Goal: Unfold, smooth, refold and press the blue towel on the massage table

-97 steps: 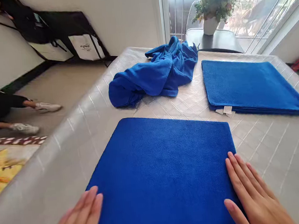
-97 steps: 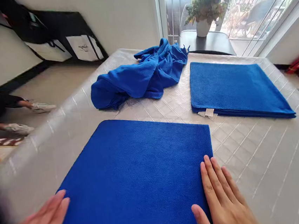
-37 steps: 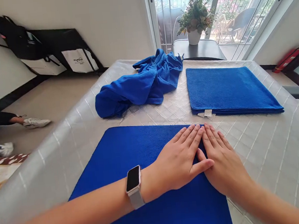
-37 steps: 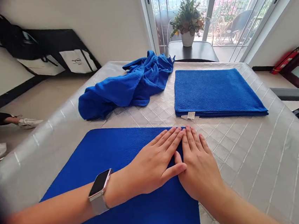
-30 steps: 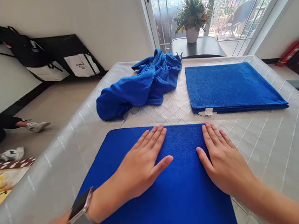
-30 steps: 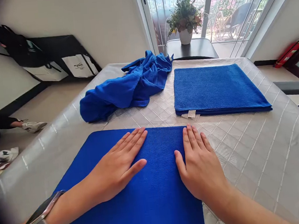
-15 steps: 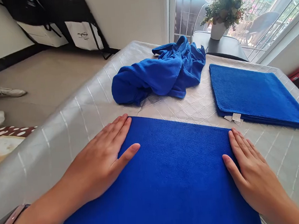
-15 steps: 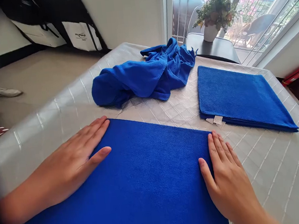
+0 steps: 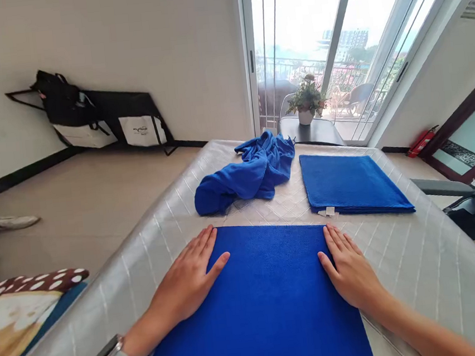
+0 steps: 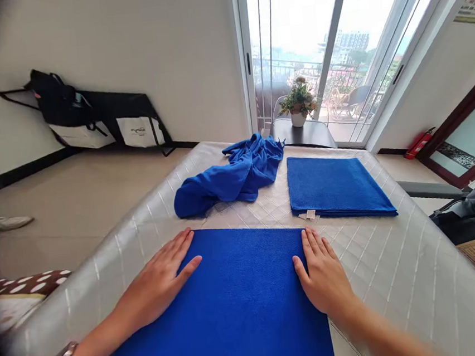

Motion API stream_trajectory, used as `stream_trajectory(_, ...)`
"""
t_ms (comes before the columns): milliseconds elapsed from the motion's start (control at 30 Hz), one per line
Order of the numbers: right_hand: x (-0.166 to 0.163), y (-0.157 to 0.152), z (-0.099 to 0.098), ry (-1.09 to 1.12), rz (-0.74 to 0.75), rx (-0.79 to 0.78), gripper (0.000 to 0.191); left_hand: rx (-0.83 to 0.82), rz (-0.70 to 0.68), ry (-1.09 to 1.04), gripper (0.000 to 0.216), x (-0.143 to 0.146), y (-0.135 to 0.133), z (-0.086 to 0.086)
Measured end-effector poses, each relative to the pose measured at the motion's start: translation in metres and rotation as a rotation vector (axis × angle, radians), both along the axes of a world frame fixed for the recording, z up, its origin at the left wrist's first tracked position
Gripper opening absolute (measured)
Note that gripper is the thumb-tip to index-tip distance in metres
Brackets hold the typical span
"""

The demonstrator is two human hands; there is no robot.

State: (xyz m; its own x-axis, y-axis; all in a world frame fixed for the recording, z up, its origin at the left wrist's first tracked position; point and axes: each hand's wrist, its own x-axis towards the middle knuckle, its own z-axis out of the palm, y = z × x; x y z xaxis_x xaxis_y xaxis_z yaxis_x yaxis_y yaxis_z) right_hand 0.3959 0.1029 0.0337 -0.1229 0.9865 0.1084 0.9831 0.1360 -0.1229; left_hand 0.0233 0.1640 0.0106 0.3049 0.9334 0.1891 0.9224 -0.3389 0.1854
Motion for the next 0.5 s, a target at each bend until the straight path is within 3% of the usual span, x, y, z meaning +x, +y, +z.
stream_trajectory(100, -0.002, -0.003, 0.006, 0.021, -0.013, 0.033, 0.063, 0.019, -0.018, -0.041, 0.072, 0.002, 0.0, 0.001)
stream_trajectory(233, -0.002, -0.023, 0.021, -0.011, -0.022, 0.221, 0.051, 0.031, -0.018, -0.096, 0.072, 0.005, -0.003, 0.006)
stream_trajectory(367, -0.003, -0.074, 0.038, -0.013, 0.085, 0.335, 0.037, 0.062, 0.0, -0.176, 0.064, 0.008, -0.012, 0.019)
stream_trajectory(500, -0.002, -0.133, 0.035, 0.023, 0.111, 0.212, 0.027, 0.196, 0.014, -0.257, 0.047, 0.011, -0.025, 0.033)
